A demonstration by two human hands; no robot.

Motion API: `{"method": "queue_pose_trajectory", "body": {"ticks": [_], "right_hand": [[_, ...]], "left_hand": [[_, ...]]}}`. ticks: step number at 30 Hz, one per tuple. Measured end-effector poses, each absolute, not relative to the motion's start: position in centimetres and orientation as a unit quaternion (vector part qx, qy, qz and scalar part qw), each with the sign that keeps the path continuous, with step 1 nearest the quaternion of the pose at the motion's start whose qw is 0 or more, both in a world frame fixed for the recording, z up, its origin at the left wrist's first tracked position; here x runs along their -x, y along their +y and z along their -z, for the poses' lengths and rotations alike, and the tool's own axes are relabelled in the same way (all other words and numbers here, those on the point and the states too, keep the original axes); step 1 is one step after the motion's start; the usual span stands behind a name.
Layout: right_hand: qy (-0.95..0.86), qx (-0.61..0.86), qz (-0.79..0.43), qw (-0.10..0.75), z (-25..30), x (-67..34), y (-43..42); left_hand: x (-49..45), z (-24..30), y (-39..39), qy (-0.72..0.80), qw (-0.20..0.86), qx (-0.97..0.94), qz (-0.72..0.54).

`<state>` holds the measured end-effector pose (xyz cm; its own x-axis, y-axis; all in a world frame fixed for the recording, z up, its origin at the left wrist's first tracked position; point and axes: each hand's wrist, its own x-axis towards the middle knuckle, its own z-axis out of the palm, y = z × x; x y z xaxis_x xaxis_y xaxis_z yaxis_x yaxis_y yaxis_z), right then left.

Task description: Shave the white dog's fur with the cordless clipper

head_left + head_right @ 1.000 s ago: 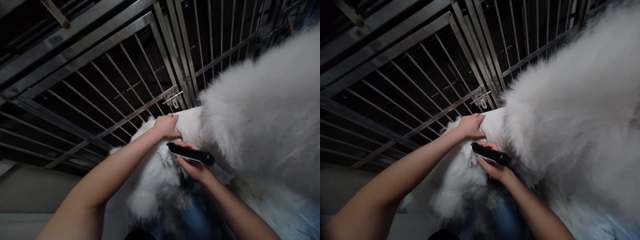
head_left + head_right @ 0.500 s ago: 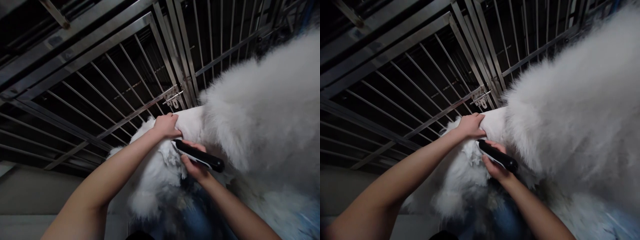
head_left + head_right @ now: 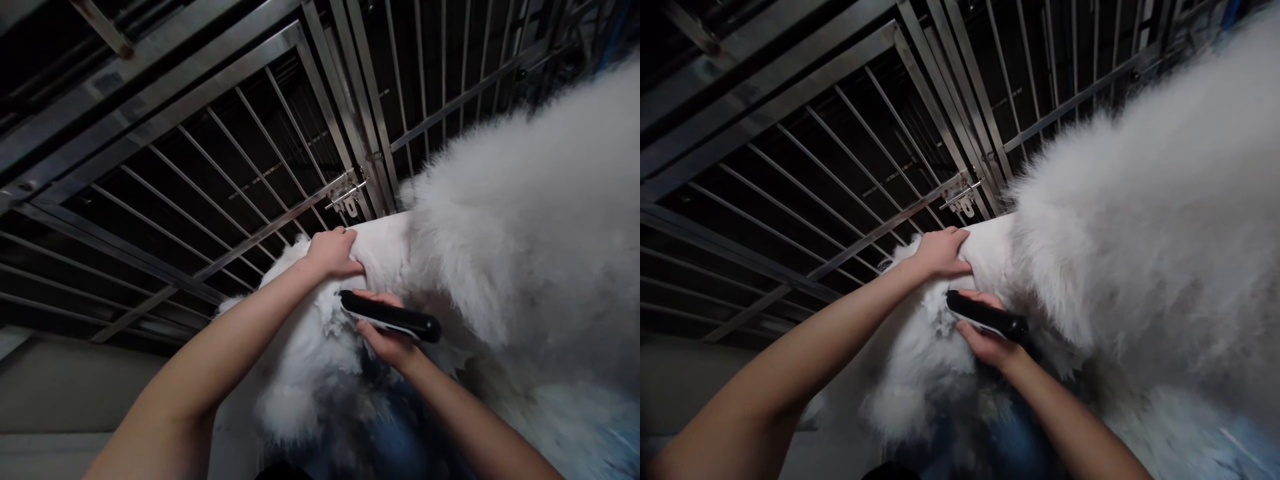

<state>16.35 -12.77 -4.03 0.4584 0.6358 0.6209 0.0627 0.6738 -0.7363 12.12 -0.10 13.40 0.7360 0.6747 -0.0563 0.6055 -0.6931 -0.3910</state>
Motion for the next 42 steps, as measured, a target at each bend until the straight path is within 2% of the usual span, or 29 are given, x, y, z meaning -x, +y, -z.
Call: {"method": "queue_pose_trajectory", "body": {"ticks": [3, 9, 13, 19, 24, 29, 35, 39, 42], "right_hand": [[-0.437, 0.366, -0.141, 0.81, 4.1, -16.3, -12.6], [-0.497, 0.353, -0.183, 0.771, 4.0, -15.8, -12.6], [-0.449, 0.354, -0.163, 0.804, 4.1, -16.1, -12.5], [-0.541, 0.364, -0.238, 0.72, 4.3, -16.1, -12.8], [-0.507, 0.355, -0.164, 0.768, 4.4, -16.5, -12.7], [-0.627, 0.339, -0.207, 0.67, 4.2, -16.8, -12.9], [-0.572, 0.363, -0.148, 0.721, 4.2, -18.3, -13.0], [-0.694, 0.308, -0.199, 0.619, 3.1, -18.9, -13.7], [-0.642, 0.341, -0.189, 0.66, 2.7, -18.7, -14.4]], "left_hand": [[-12.2, -13.4, -0.1, -0.352, 0.177, 0.915, -0.09], [-12.2, -13.3, 0.0, -0.353, 0.172, 0.915, -0.096], [-12.2, -13.3, 0.0, -0.354, 0.169, 0.916, -0.087], [-12.1, -13.2, 0.1, -0.347, 0.168, 0.919, -0.085], [-12.1, -13.1, 0.2, -0.349, 0.162, 0.92, -0.077], [-11.9, -13.0, 0.3, -0.345, 0.161, 0.921, -0.078], [-11.9, -12.9, 0.4, -0.348, 0.157, 0.922, -0.073], [-11.9, -12.8, 0.4, -0.347, 0.156, 0.922, -0.07], [-11.9, -12.9, 0.4, -0.348, 0.149, 0.923, -0.063]]}}
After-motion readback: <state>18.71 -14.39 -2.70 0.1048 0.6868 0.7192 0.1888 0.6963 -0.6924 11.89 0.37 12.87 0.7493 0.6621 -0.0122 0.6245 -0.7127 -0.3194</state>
